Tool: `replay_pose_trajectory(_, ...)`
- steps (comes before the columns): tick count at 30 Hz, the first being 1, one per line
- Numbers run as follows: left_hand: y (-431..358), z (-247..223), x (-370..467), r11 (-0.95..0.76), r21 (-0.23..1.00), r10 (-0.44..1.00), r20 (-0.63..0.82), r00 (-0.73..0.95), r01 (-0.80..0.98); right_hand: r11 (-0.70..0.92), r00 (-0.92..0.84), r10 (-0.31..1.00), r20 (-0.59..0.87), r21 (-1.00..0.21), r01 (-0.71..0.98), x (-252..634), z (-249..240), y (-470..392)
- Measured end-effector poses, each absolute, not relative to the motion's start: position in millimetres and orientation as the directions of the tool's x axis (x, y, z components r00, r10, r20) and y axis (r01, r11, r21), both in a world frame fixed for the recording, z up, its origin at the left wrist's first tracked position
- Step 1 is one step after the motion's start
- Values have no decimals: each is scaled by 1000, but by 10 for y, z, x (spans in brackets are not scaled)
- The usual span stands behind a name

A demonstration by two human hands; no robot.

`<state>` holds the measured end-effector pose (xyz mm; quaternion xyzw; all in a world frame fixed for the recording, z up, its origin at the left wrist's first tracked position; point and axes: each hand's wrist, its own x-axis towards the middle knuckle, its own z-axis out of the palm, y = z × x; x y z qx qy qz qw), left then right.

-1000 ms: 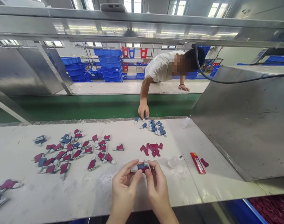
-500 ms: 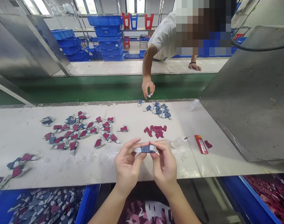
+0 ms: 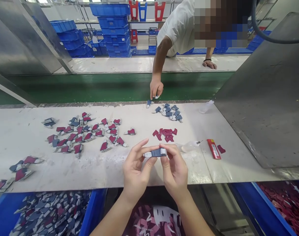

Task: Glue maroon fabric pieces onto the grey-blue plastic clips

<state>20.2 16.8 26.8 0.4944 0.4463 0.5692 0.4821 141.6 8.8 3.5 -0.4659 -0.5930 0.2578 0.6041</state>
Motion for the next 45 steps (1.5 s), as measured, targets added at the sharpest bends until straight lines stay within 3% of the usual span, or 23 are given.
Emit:
replay_pose_trajectory(5, 241, 199, 228, -106, 984, 994, 105, -17, -145, 475, 228, 800, 556, -817, 327, 1408, -17, 76)
replay_pose_trajectory(15, 290, 125, 220, -46, 974, 995, 64, 74, -221, 541, 187, 730, 658, -723, 430, 1422, 90, 99)
replay_pose_trajectory(29, 248, 85, 283, 133, 940, 975, -67, 214, -314, 509, 237, 749, 619, -766, 392, 1410, 74, 92)
replay_pose_trajectory(35, 241, 53, 263, 143, 949, 986, -112, 123, -280, 427, 262, 812, 521, -837, 341, 1436, 19, 92)
replay_pose_trajectory(39, 228, 74, 219, 61, 982, 998, -55, 40, -179, 378, 258, 857, 446, -885, 274, 1453, -11, 94)
replay_pose_trajectory(45, 216, 176, 196, 47, 988, 999, -44, 21, -144, 265, 251, 929, 272, -962, 63, 1456, -27, 113)
